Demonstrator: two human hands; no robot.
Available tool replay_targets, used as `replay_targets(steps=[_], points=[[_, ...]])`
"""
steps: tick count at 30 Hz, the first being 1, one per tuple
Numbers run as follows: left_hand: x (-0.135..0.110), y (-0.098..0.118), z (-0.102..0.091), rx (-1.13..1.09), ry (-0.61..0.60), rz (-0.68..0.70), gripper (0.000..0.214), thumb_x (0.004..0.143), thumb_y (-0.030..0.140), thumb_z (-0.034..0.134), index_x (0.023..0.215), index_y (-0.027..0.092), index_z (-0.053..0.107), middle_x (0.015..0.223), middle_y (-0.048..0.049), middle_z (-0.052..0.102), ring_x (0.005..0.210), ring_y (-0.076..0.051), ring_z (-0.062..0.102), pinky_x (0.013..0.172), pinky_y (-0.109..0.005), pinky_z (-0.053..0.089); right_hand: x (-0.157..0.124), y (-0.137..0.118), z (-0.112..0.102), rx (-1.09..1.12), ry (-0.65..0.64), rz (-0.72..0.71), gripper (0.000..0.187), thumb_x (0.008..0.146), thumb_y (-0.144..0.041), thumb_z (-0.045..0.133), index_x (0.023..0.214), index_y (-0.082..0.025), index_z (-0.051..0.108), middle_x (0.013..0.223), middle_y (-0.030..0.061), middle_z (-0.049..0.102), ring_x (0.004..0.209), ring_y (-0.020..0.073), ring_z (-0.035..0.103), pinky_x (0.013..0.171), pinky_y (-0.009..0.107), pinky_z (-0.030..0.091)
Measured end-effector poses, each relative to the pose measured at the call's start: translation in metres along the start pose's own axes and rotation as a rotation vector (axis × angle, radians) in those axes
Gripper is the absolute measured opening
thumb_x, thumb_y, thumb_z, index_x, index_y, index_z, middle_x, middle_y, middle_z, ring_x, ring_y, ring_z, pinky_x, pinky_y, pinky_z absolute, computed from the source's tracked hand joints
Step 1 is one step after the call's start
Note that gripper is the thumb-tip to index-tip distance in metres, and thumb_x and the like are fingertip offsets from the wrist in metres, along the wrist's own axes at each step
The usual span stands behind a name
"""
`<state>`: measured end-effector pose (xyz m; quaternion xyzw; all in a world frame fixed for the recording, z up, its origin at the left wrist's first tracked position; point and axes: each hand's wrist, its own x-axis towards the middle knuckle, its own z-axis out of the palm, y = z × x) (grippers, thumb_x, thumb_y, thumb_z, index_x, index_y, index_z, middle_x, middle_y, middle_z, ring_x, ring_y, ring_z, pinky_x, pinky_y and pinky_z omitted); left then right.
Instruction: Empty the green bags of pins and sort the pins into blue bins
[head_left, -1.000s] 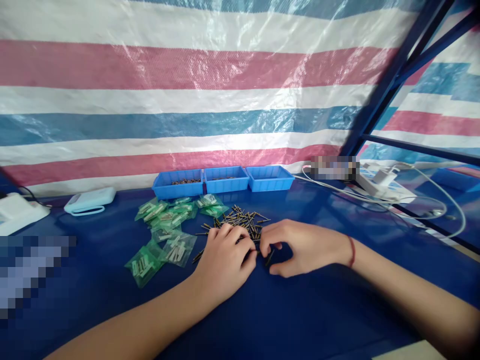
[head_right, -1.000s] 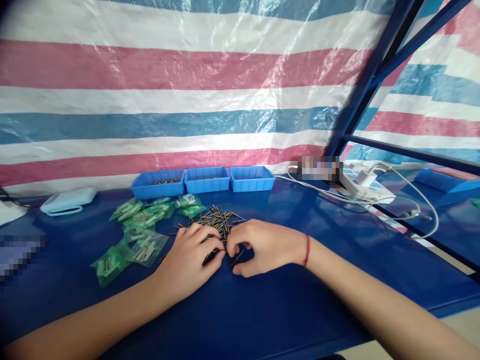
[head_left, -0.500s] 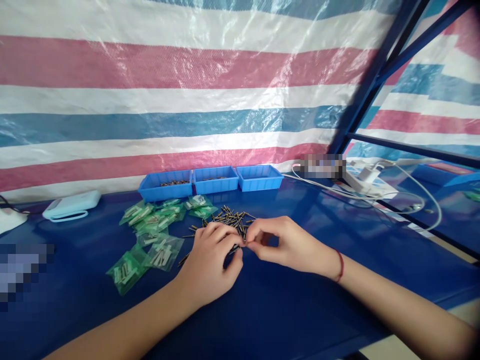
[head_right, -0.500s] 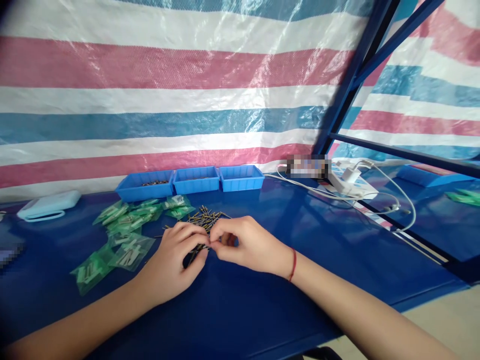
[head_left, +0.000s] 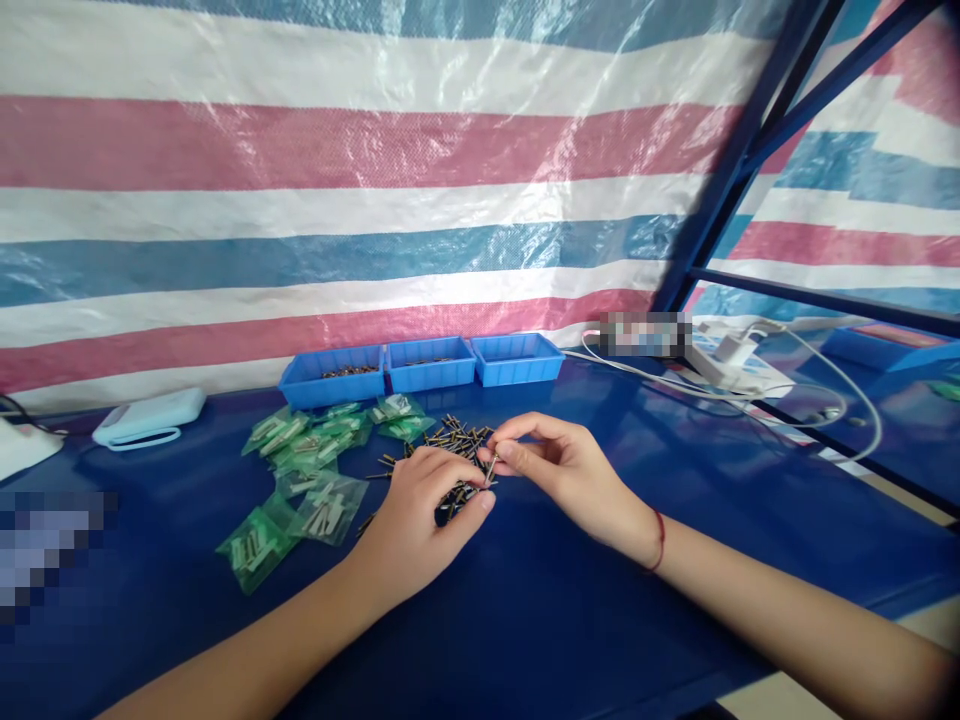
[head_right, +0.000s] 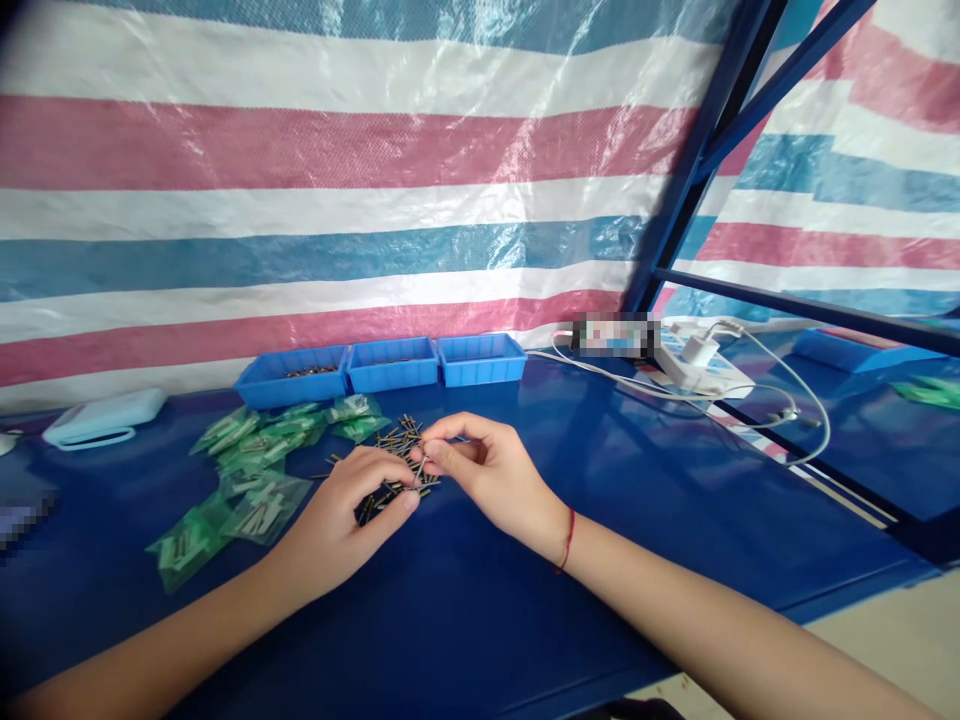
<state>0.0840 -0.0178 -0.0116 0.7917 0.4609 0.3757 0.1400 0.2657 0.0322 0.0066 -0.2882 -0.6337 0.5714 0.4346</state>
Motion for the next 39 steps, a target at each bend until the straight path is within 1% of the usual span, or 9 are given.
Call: replay_targets(steps=[6,9,13,19,22,26,29,36,39], points=[[0.002,0.0,-0.001,0.027,0.101,-0.058,0.016,0.091,0.021,0.046,0.079,0.021,0.056,0.081,-0.0001,0.064,0.081,-0.016,0.057,0.076,-0.031,0.04,0.0,0.001,0.003,0.095,0.02,0.096,0.02,0.072,-0.03,0.075,0.081,-0.017,0.063,0.081,0.0008,0.066,0.077,0.0122,0.067,0.077,0.028,0.057],[0.001,0.0,-0.002,0.004,0.151,-0.088,0.016,0.09,0.019,0.045,0.077,0.02,0.055,0.075,0.0003,0.06,0.072,-0.014,0.057,0.069,-0.027,0.042,0.0,0.002,0.005,0.106,-0.027,0.194,0.022,0.075,-0.033,0.072,0.084,-0.017,0.06,0.074,-0.0011,0.061,0.066,0.0102,0.064,0.063,0.025,0.058],[0.0,-0.001,-0.001,-0.008,0.177,-0.076,0.014,0.089,0.019,0.046,0.077,0.019,0.054,0.074,0.0003,0.058,0.07,-0.013,0.056,0.066,-0.025,0.042,-0.002,-0.001,0.006,0.059,-0.094,0.319,0.024,0.078,-0.037,0.067,0.08,-0.015,0.059,0.071,-0.0008,0.057,0.056,0.0078,0.057,0.045,0.018,0.05],[-0.001,0.001,-0.001,-0.013,0.167,-0.044,0.014,0.087,0.016,0.046,0.075,0.019,0.053,0.073,0.0006,0.056,0.07,-0.013,0.055,0.068,-0.025,0.042,-0.002,-0.001,0.005,0.111,-0.103,0.366,0.02,0.077,-0.031,0.068,0.083,-0.014,0.059,0.072,-0.0005,0.058,0.057,0.0074,0.057,0.045,0.017,0.049],[-0.001,0.003,-0.001,-0.013,0.135,-0.035,0.014,0.087,0.016,0.047,0.074,0.019,0.052,0.073,0.0006,0.056,0.07,-0.013,0.055,0.068,-0.025,0.042,-0.002,0.0,0.005,0.122,-0.1,0.331,0.02,0.074,-0.027,0.07,0.085,-0.015,0.06,0.071,-0.0013,0.06,0.057,0.0079,0.058,0.049,0.019,0.051],[-0.001,0.003,0.0,0.005,0.11,-0.028,0.016,0.088,0.017,0.045,0.075,0.02,0.053,0.074,0.0,0.058,0.071,-0.014,0.057,0.068,-0.026,0.043,-0.002,0.0,0.005,0.13,-0.097,0.217,0.02,0.073,-0.028,0.071,0.086,-0.015,0.061,0.071,-0.0018,0.061,0.059,0.0081,0.06,0.053,0.02,0.053],[0.0,0.002,0.001,0.031,0.098,-0.012,0.015,0.088,0.017,0.046,0.078,0.021,0.056,0.08,-0.001,0.062,0.077,-0.015,0.059,0.073,-0.028,0.043,-0.002,0.0,0.005,0.127,-0.08,0.158,0.02,0.075,-0.03,0.071,0.087,-0.016,0.063,0.071,-0.0019,0.061,0.06,0.0081,0.06,0.056,0.021,0.053],[0.0,-0.002,0.0,0.054,0.163,-0.038,0.014,0.091,0.021,0.048,0.08,0.021,0.058,0.086,-0.001,0.064,0.083,-0.017,0.059,0.076,-0.031,0.042,0.002,-0.002,0.009,-0.037,-0.081,0.021,0.016,0.074,-0.026,0.072,0.087,-0.018,0.065,0.078,-0.0006,0.065,0.068,0.0098,0.062,0.067,0.026,0.053],[-0.001,-0.007,0.0,0.068,0.199,-0.075,0.011,0.091,0.023,0.049,0.097,0.022,0.058,0.094,-0.0029,0.064,0.092,-0.019,0.058,0.082,-0.035,0.043,0.019,-0.007,0.01,-0.184,-0.04,-0.091,0.013,0.074,-0.029,0.071,0.081,-0.018,0.066,0.081,0.0021,0.068,0.074,0.0135,0.064,0.071,0.03,0.054]])
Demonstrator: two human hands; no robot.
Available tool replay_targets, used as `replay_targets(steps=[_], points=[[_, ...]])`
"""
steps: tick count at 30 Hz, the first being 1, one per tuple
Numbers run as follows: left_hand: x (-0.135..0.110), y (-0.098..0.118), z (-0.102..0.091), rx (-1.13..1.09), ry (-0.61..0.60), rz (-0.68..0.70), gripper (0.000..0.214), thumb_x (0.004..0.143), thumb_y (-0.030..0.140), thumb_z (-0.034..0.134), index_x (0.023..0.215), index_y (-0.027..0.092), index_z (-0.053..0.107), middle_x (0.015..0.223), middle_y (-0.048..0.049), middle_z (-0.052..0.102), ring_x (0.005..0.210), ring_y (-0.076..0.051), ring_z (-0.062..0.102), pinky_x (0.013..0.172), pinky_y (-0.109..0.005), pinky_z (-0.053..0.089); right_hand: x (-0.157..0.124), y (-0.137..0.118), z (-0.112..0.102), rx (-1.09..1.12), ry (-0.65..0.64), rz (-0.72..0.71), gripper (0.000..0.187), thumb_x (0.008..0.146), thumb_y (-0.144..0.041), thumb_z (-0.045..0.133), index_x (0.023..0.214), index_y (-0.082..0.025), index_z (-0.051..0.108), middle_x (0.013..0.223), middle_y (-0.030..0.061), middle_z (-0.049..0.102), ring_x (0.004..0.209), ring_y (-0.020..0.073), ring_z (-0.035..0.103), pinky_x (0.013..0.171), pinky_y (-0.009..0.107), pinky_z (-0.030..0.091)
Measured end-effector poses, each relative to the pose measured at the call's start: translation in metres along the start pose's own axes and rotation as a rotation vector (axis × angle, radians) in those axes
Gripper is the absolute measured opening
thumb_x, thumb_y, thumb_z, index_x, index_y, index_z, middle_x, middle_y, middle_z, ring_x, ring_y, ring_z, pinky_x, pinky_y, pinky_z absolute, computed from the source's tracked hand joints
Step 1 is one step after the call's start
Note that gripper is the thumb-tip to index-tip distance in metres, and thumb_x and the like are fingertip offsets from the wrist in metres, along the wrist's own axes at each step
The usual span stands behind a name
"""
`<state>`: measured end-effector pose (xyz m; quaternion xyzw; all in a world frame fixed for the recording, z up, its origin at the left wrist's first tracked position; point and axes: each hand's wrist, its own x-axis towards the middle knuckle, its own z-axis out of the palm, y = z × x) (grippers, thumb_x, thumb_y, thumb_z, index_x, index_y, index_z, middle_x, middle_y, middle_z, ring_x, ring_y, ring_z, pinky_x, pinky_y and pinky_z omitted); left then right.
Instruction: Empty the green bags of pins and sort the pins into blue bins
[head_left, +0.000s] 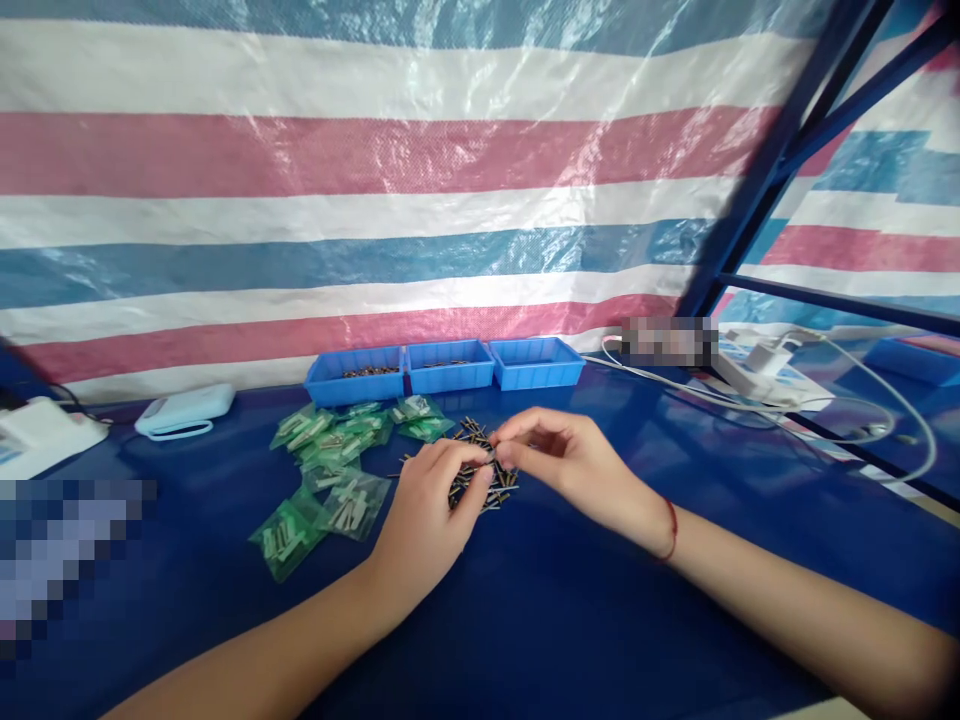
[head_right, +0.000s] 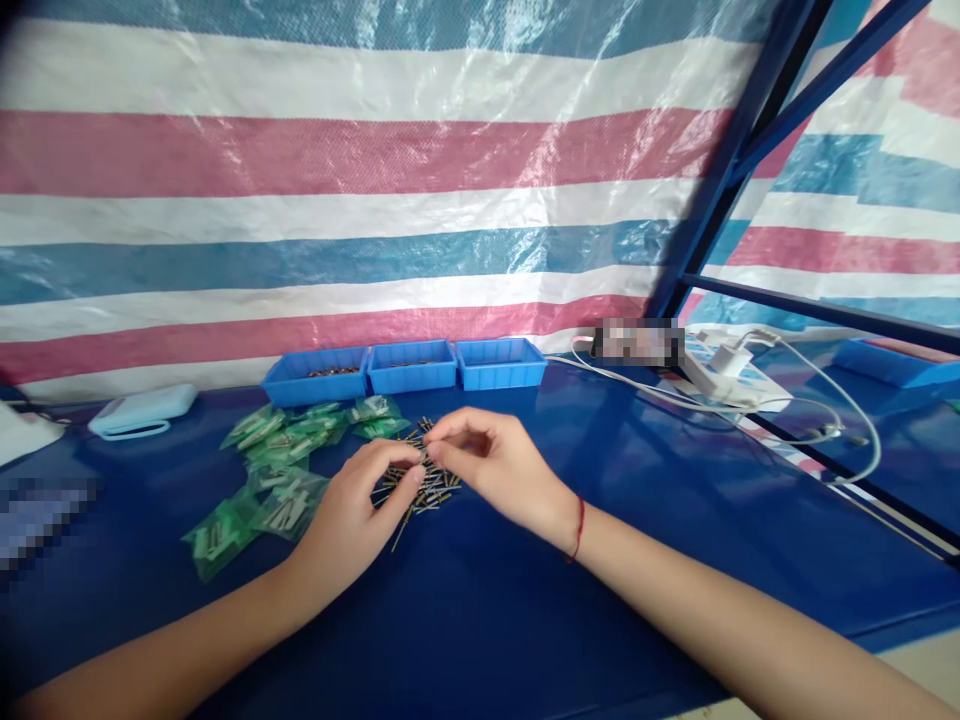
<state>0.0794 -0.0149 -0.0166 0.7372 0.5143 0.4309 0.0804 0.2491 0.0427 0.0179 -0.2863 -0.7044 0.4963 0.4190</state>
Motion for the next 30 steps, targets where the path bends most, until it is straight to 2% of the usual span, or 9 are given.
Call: replay_targets(steps=[4,8,12,15,18,21,23,26,30], points=[[-0.002,-0.008,0.002,0.047,0.052,-0.038,0.035,0.089,0.02,0.048,0.124,0.022,0.044,0.104,-0.0055,0.061,0.102,-0.022,0.055,0.09,-0.041,0.04,0.054,0.001,-0.006,-0.241,0.184,-0.223,0.008,0.076,-0.025,0.067,0.077,-0.017,0.066,0.086,0.005,0.071,0.082,0.0171,0.067,0.08,0.034,0.054],[-0.003,-0.008,0.001,0.092,0.005,-0.056,0.034,0.087,0.013,0.047,0.118,0.023,0.049,0.103,-0.0037,0.062,0.101,-0.021,0.054,0.087,-0.04,0.039,0.121,0.019,-0.012,-0.601,0.302,-0.402,0.014,0.081,-0.014,0.054,0.087,-0.016,0.067,0.094,0.006,0.072,0.086,0.0166,0.067,0.083,0.032,0.052],[-0.002,-0.003,-0.002,0.101,-0.027,-0.077,0.027,0.086,0.013,0.047,0.108,0.025,0.056,0.103,-0.0018,0.064,0.101,-0.022,0.053,0.085,-0.039,0.039,0.159,0.039,-0.013,-0.799,0.284,-0.382,0.018,0.077,-0.008,0.053,0.085,-0.015,0.067,0.09,0.0074,0.072,0.083,0.0197,0.067,0.08,0.033,0.051],[-0.002,-0.002,-0.004,0.097,-0.038,-0.079,0.023,0.086,0.014,0.048,0.103,0.026,0.058,0.104,-0.0009,0.064,0.103,-0.022,0.053,0.086,-0.038,0.038,0.146,0.04,-0.014,-0.845,0.236,-0.389,0.018,0.076,-0.009,0.054,0.086,-0.014,0.067,0.093,0.0087,0.07,0.083,0.0209,0.064,0.079,0.034,0.049],[-0.002,-0.003,-0.003,0.097,-0.053,-0.081,0.022,0.086,0.015,0.048,0.102,0.026,0.059,0.104,-0.0008,0.064,0.104,-0.022,0.052,0.086,-0.039,0.038,0.102,0.028,-0.019,-0.877,0.147,-0.395,0.017,0.076,-0.01,0.052,0.085,-0.016,0.066,0.084,0.0046,0.068,0.074,0.0162,0.062,0.072,0.029,0.048],[-0.001,-0.005,-0.001,0.096,-0.064,-0.081,0.022,0.086,0.016,0.047,0.101,0.026,0.059,0.104,-0.0012,0.064,0.104,-0.023,0.053,0.086,-0.04,0.038,0.051,0.014,-0.026,-0.874,-0.223,-0.342,0.016,0.077,-0.011,0.052,0.083,-0.017,0.066,0.08,0.0012,0.066,0.067,0.0118,0.059,0.065,0.024,0.046],[-0.001,-0.005,0.001,0.097,-0.068,-0.084,0.022,0.086,0.016,0.048,0.1,0.027,0.06,0.104,-0.0011,0.064,0.104,-0.023,0.053,0.086,-0.041,0.038,0.026,0.01,-0.03,-0.885,-0.367,-0.293,0.015,0.079,-0.016,0.055,0.089,-0.017,0.066,0.085,0.0027,0.065,0.072,0.0127,0.059,0.068,0.025,0.046],[0.0,-0.005,0.002,0.102,-0.073,-0.085,0.021,0.086,0.016,0.047,0.1,0.026,0.06,0.105,-0.0016,0.064,0.104,-0.023,0.053,0.086,-0.041,0.038,0.007,0.012,-0.033,-0.903,-0.441,-0.241,0.02,0.078,-0.018,0.059,0.097,-0.017,0.065,0.092,0.0046,0.062,0.079,0.0145,0.059,0.073,0.028,0.047],[-0.001,-0.007,0.004,0.115,-0.079,-0.078,0.021,0.087,0.017,0.047,0.1,0.026,0.06,0.105,-0.002,0.064,0.103,-0.023,0.053,0.086,-0.041,0.038,0.005,0.017,-0.032,-0.893,-0.478,-0.246,0.019,0.083,-0.011,0.052,0.096,-0.017,0.065,0.092,0.0045,0.062,0.08,0.0139,0.06,0.074,0.026,0.048]])
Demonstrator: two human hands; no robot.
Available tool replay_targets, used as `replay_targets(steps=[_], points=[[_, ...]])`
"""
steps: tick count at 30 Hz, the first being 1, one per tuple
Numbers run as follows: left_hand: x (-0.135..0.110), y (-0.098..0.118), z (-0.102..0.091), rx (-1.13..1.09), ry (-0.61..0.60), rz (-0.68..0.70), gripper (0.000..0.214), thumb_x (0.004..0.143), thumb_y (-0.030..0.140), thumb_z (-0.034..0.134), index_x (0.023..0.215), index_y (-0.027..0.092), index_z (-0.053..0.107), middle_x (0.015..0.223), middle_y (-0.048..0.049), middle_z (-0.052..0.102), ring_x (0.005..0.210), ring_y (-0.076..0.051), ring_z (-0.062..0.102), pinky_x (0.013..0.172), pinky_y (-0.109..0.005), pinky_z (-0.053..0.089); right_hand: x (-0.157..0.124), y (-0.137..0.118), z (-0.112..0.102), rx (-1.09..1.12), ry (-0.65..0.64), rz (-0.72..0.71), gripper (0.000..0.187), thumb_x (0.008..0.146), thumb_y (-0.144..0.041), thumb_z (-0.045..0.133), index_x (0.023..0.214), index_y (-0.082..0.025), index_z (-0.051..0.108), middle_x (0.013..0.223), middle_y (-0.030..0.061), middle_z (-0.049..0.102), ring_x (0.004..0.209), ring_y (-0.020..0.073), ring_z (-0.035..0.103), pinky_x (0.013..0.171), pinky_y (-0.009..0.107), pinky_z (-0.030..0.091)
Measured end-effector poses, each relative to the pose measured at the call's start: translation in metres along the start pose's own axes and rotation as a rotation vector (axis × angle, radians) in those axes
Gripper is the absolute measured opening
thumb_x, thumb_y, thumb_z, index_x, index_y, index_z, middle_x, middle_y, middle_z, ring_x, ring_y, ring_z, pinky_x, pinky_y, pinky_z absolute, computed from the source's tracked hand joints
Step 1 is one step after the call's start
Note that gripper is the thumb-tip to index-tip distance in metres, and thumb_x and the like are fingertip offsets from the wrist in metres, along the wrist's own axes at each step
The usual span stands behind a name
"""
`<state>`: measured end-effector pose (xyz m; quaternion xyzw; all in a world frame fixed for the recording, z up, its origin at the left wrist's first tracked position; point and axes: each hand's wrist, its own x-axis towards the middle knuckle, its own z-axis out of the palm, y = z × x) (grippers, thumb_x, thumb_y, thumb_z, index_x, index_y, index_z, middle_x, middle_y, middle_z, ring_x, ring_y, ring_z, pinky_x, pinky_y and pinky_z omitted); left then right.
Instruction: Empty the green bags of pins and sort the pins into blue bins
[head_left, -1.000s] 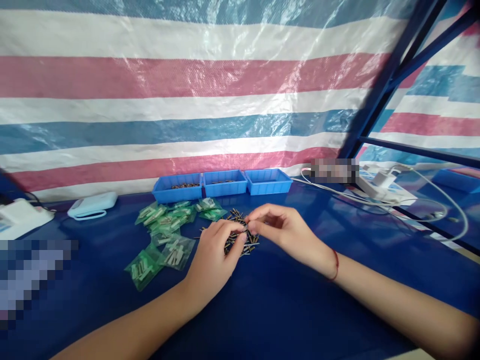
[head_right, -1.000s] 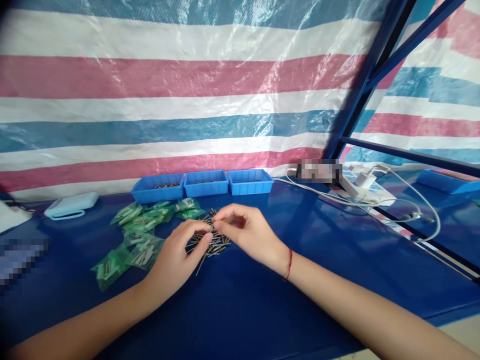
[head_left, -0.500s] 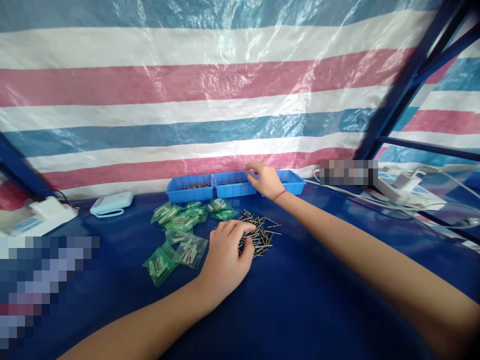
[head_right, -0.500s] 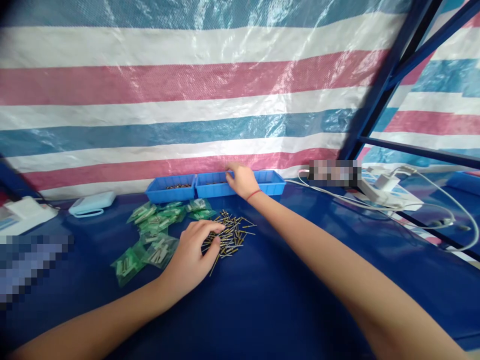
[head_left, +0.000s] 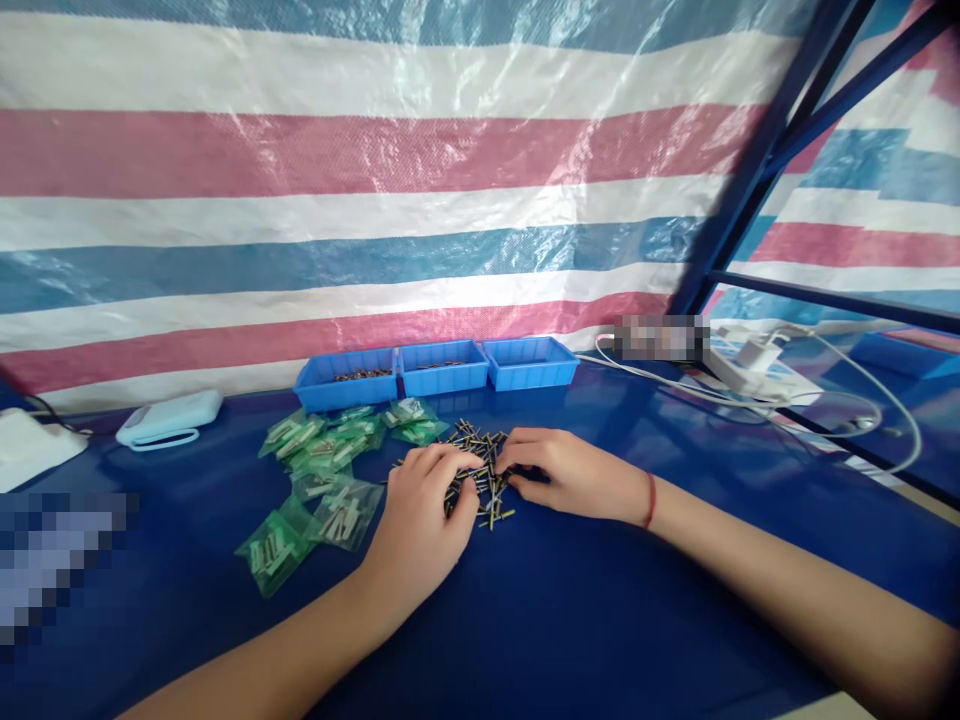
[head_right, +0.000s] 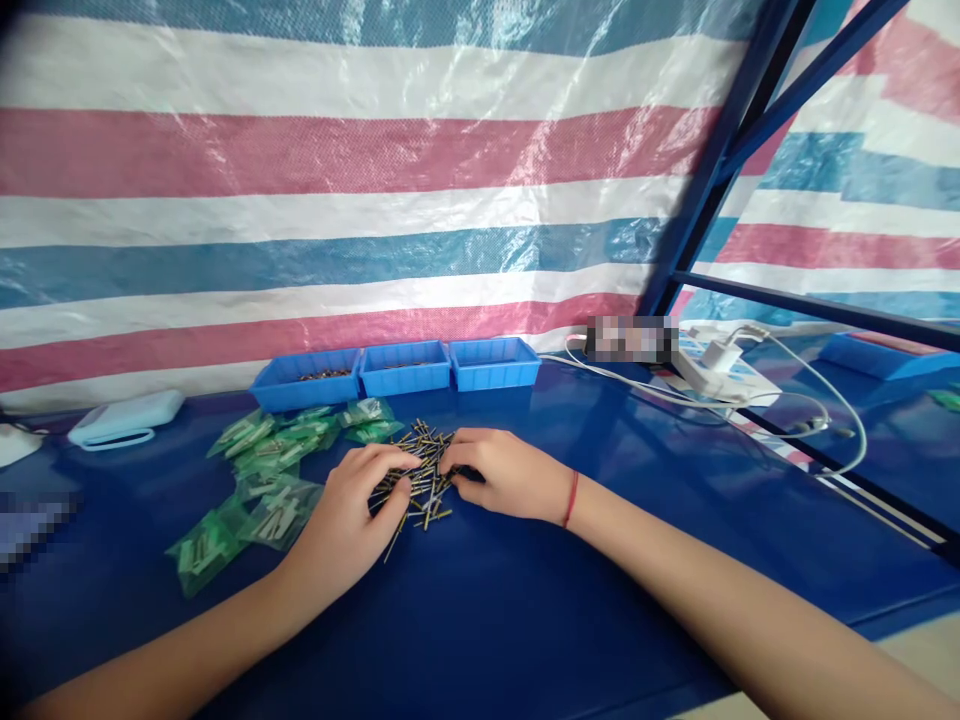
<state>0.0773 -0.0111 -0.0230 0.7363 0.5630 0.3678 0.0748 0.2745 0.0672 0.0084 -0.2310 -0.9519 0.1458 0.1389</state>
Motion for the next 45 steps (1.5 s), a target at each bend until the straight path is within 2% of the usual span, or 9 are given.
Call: replay_targets(steps=[8,13,18,22,26,29,32,40,45], points=[[-0.002,0.007,-0.002,0.039,-0.025,0.061,0.016,0.086,0.021,0.05,0.094,0.027,0.063,0.101,-0.0019,0.064,0.1,-0.022,0.053,0.083,-0.041,0.037,-0.002,-0.001,0.005,-0.026,0.068,0.006,0.023,0.086,-0.007,0.048,0.099,-0.016,0.065,0.096,0.007,0.062,0.081,0.0147,0.061,0.073,0.027,0.049],[-0.007,0.02,-0.008,0.084,-0.215,0.319,0.013,0.079,0.036,0.062,0.087,0.029,0.068,0.106,-0.0016,0.063,0.101,-0.025,0.051,0.085,-0.044,0.033,-0.004,-0.001,0.007,-0.038,0.091,0.028,0.032,0.086,-0.005,0.045,0.109,-0.016,0.062,0.097,0.008,0.061,0.081,0.016,0.062,0.073,0.029,0.05],[-0.007,0.019,-0.006,0.113,-0.274,0.345,0.012,0.086,0.029,0.055,0.082,0.028,0.067,0.104,0.0004,0.063,0.1,-0.022,0.051,0.083,-0.042,0.032,-0.006,-0.003,0.004,-0.005,0.156,0.016,0.031,0.086,-0.006,0.044,0.109,-0.018,0.061,0.101,0.0081,0.06,0.084,0.0157,0.06,0.076,0.03,0.05],[-0.006,0.014,-0.002,0.149,-0.222,0.287,0.015,0.09,0.024,0.05,0.084,0.026,0.064,0.102,0.0007,0.065,0.1,-0.021,0.051,0.082,-0.041,0.033,-0.006,-0.01,0.002,0.124,0.275,0.041,0.02,0.083,-0.008,0.05,0.098,-0.017,0.06,0.093,0.005,0.061,0.078,0.0136,0.058,0.072,0.028,0.049],[-0.005,0.01,-0.001,0.13,-0.094,0.129,0.012,0.088,0.031,0.054,0.096,0.024,0.058,0.097,-0.0022,0.066,0.097,-0.023,0.053,0.08,-0.04,0.036,-0.004,-0.02,0.004,0.489,0.383,0.157,0.005,0.08,-0.016,0.06,0.082,-0.018,0.056,0.081,0.0002,0.059,0.071,0.0113,0.057,0.068,0.026,0.049],[-0.003,0.008,-0.003,0.039,-0.002,0.052,0.018,0.089,0.034,0.053,0.104,0.024,0.054,0.092,-0.0021,0.066,0.09,-0.022,0.056,0.079,-0.039,0.039,-0.002,-0.025,0.005,0.81,0.363,0.248,0.014,0.077,-0.025,0.067,0.078,-0.017,0.056,0.073,-0.0022,0.058,0.064,0.0094,0.056,0.061,0.023,0.047],[-0.001,0.006,-0.004,-0.053,0.054,-0.007,0.013,0.089,0.033,0.052,0.098,0.023,0.055,0.086,-0.0007,0.065,0.084,-0.02,0.058,0.077,-0.037,0.041,0.0,-0.026,0.005,0.99,0.325,0.308,0.02,0.071,-0.027,0.074,0.077,-0.016,0.059,0.07,-0.0025,0.06,0.062,0.0087,0.057,0.059,0.023,0.046],[0.001,0.008,-0.007,-0.078,0.041,0.018,0.014,0.093,0.029,0.047,0.087,0.023,0.059,0.08,0.0016,0.063,0.077,-0.017,0.057,0.073,-0.033,0.037,0.001,-0.025,0.008,1.156,0.255,0.349,0.021,0.071,-0.028,0.075,0.081,-0.014,0.062,0.068,-0.0006,0.065,0.064,0.0096,0.061,0.062,0.023,0.05],[0.001,0.008,-0.009,-0.077,0.101,0.065,0.012,0.092,0.024,0.049,0.085,0.022,0.058,0.08,0.0019,0.063,0.076,-0.015,0.057,0.072,-0.031,0.036,0.002,-0.027,0.01,1.135,0.209,0.401,0.024,0.08,-0.037,0.065,0.08,-0.013,0.062,0.065,-0.001,0.061,0.052,0.0065,0.053,0.049,0.02,0.045]])
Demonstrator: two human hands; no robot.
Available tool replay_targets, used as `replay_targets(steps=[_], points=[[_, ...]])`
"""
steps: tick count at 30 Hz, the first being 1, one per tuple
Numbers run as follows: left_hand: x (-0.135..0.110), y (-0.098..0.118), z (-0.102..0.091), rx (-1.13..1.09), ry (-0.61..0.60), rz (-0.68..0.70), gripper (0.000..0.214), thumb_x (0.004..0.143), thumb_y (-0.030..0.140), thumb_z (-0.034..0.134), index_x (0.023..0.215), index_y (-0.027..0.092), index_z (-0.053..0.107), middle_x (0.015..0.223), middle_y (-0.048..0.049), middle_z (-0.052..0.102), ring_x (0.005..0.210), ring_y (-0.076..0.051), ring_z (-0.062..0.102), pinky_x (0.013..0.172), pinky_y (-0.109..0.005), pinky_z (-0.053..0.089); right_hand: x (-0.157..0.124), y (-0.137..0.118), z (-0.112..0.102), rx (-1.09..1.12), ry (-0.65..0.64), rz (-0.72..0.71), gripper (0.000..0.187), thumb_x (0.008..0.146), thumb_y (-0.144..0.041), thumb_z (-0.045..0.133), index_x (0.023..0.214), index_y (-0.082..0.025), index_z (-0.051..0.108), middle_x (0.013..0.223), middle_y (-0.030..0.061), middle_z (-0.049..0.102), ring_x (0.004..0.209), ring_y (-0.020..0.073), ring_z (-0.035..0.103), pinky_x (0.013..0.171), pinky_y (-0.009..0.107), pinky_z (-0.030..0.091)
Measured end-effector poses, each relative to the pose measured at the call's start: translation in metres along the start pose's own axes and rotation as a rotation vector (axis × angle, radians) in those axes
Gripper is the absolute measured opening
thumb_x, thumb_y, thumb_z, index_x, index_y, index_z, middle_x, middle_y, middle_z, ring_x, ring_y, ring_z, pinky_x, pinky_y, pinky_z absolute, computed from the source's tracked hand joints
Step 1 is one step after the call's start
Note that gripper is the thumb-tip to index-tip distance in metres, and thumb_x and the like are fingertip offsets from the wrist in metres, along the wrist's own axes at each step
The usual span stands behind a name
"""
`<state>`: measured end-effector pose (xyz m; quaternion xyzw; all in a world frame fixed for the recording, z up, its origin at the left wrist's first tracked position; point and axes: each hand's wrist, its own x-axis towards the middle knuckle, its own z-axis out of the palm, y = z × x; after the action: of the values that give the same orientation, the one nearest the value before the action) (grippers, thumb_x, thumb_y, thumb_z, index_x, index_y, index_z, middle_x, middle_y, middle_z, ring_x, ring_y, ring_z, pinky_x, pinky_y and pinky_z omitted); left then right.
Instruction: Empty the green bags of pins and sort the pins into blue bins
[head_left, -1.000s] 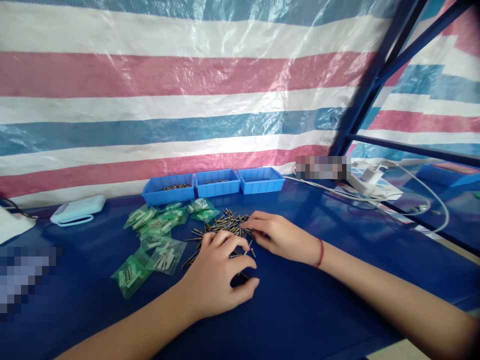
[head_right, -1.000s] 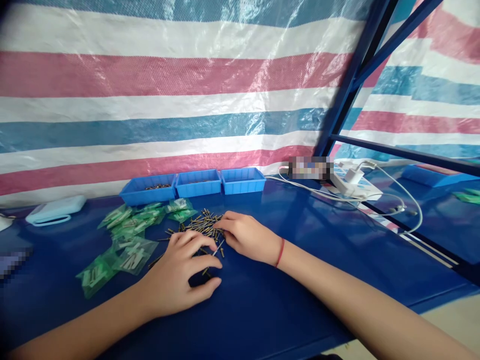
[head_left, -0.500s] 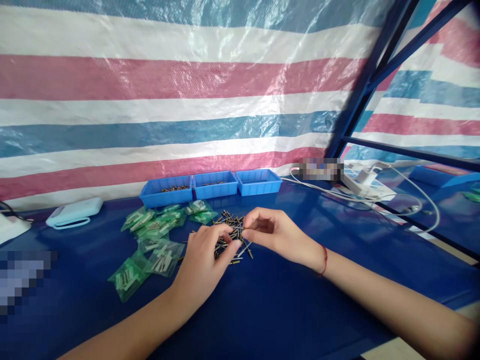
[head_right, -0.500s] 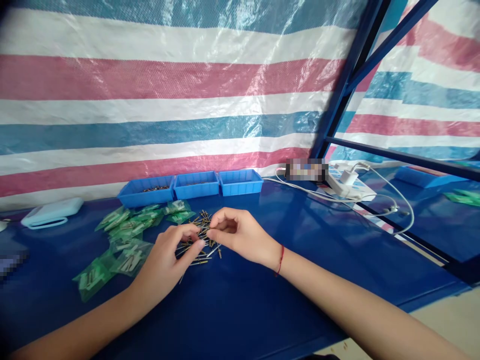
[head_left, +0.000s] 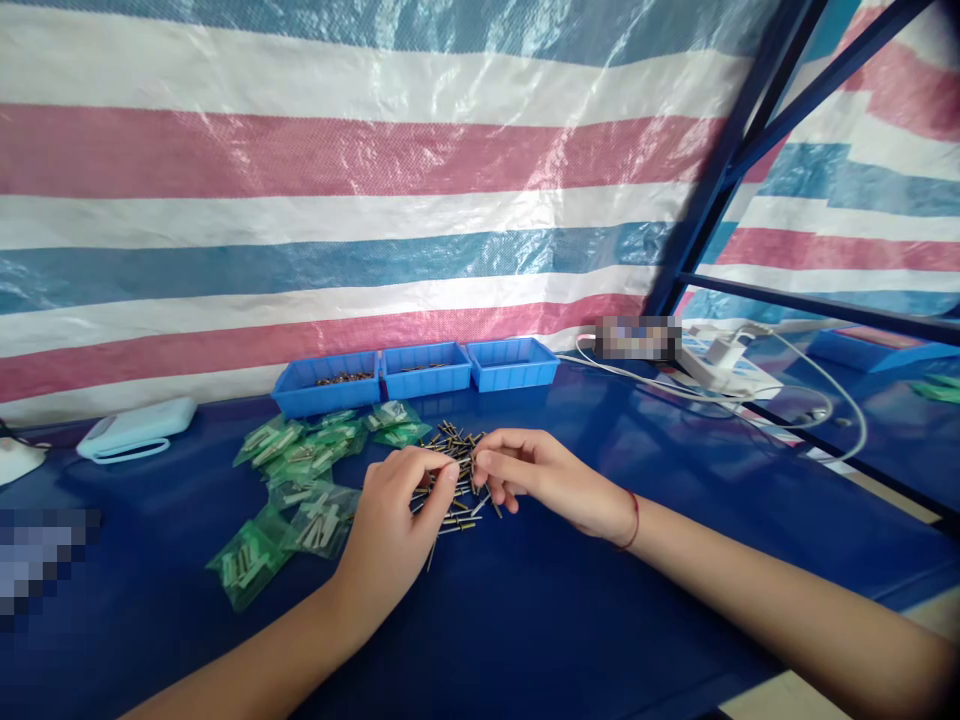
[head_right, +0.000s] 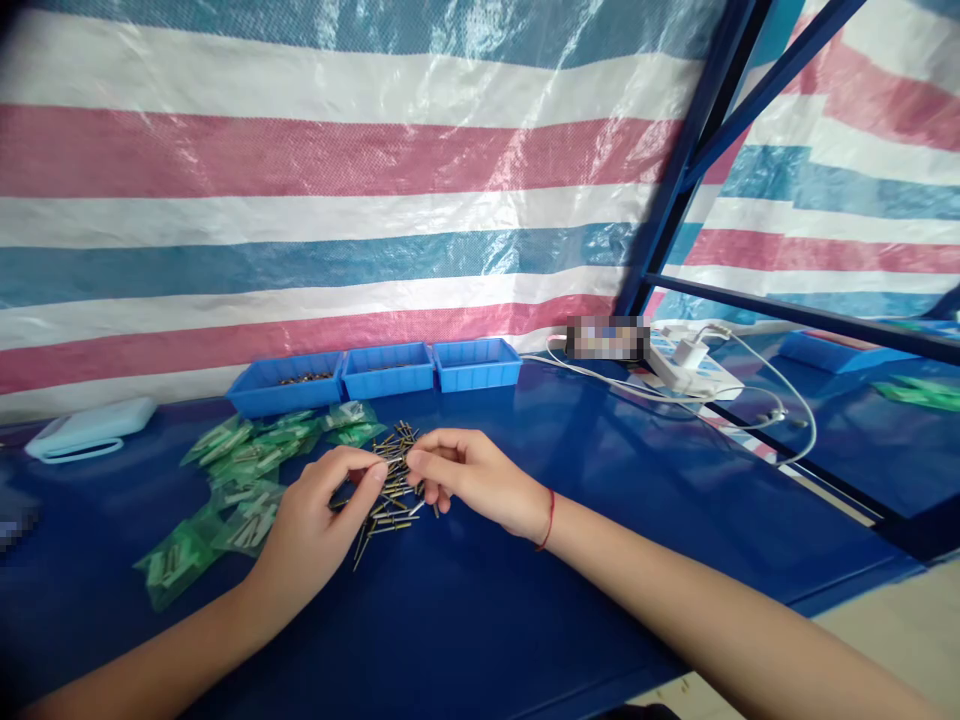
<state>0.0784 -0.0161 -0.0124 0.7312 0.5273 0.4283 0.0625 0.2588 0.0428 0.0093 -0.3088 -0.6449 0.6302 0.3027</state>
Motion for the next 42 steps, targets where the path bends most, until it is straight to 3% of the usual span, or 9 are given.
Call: replay_targets(steps=[7,12,15,20,25,28,36,40,42], points=[[-0.001,-0.001,0.003,0.08,-0.05,0.047,0.012,0.09,0.022,0.048,0.083,0.022,0.057,0.081,0.0007,0.064,0.079,-0.017,0.058,0.074,-0.033,0.036,-0.003,-0.003,0.001,-0.16,0.051,-0.128,0.026,0.083,-0.04,0.06,0.078,-0.014,0.059,0.067,-0.0013,0.057,0.054,0.0068,0.051,0.048,0.019,0.042],[-0.003,-0.001,0.006,0.144,-0.041,0.055,0.013,0.087,0.023,0.052,0.1,0.022,0.054,0.09,-0.0027,0.065,0.087,-0.021,0.058,0.076,-0.036,0.038,0.006,-0.011,-0.009,-0.41,0.278,-0.391,0.015,0.083,-0.031,0.058,0.086,-0.017,0.06,0.076,0.001,0.06,0.064,0.0103,0.055,0.057,0.023,0.046],[-0.004,0.002,0.005,0.174,-0.101,0.135,0.009,0.087,0.022,0.05,0.093,0.023,0.057,0.095,-0.003,0.066,0.092,-0.021,0.057,0.078,-0.036,0.037,0.032,-0.02,-0.017,-0.652,0.419,-0.523,0.011,0.083,-0.026,0.054,0.088,-0.018,0.061,0.082,0.0026,0.064,0.071,0.0132,0.058,0.063,0.026,0.048],[-0.004,0.004,0.004,0.185,-0.151,0.17,0.012,0.087,0.019,0.05,0.089,0.024,0.061,0.095,-0.0015,0.066,0.093,-0.021,0.056,0.077,-0.037,0.035,0.107,-0.033,-0.024,-1.191,0.431,-0.591,0.019,0.086,-0.014,0.045,0.097,-0.018,0.06,0.091,0.0047,0.066,0.081,0.0154,0.059,0.075,0.028,0.044],[-0.004,0.003,0.004,0.183,-0.165,0.141,0.013,0.087,0.018,0.049,0.087,0.024,0.061,0.095,-0.0015,0.066,0.093,-0.021,0.056,0.077,-0.037,0.034,0.156,-0.03,-0.019,-1.288,0.364,-0.539,0.017,0.083,-0.009,0.048,0.09,-0.013,0.063,0.09,0.0128,0.066,0.087,0.0226,0.059,0.077,0.033,0.042],[-0.004,0.001,0.003,0.167,-0.164,0.122,0.013,0.087,0.017,0.048,0.092,0.024,0.059,0.096,-0.0018,0.066,0.094,-0.022,0.056,0.077,-0.037,0.036,0.139,-0.024,-0.014,-1.298,0.316,-0.551,0.017,0.084,-0.012,0.048,0.089,-0.014,0.064,0.089,0.0107,0.066,0.088,0.0216,0.059,0.08,0.033,0.042],[-0.005,-0.01,0.006,0.103,-0.083,0.092,0.029,0.087,0.009,0.039,0.111,0.024,0.046,0.1,-0.004,0.061,0.093,-0.022,0.055,0.079,-0.038,0.039,0.019,-0.004,-0.016,-1.166,-0.031,-0.522,0.015,0.085,-0.018,0.049,0.093,-0.016,0.062,0.085,0.0035,0.062,0.073,0.0134,0.057,0.071,0.026,0.045],[-0.005,-0.013,0.008,0.1,-0.056,0.088,0.036,0.088,0.009,0.039,0.12,0.025,0.042,0.102,-0.0043,0.06,0.093,-0.022,0.055,0.08,-0.038,0.039,0.006,0.006,-0.017,-1.165,-0.19,-0.484,0.032,0.082,-0.039,0.061,0.104,-0.017,0.061,0.098,0.0068,0.061,0.086,0.018,0.059,0.078,0.03,0.047],[-0.005,-0.013,0.008,0.106,-0.053,0.083,0.036,0.088,0.01,0.039,0.12,0.025,0.042,0.101,-0.0044,0.06,0.093,-0.022,0.056,0.079,-0.037,0.04,0.008,0.009,-0.015,-1.155,-0.235,-0.487,0.026,0.086,-0.038,0.057,0.101,-0.017,0.063,0.1,0.0073,0.06,0.09,0.0182,0.059,0.08,0.03,0.047]])
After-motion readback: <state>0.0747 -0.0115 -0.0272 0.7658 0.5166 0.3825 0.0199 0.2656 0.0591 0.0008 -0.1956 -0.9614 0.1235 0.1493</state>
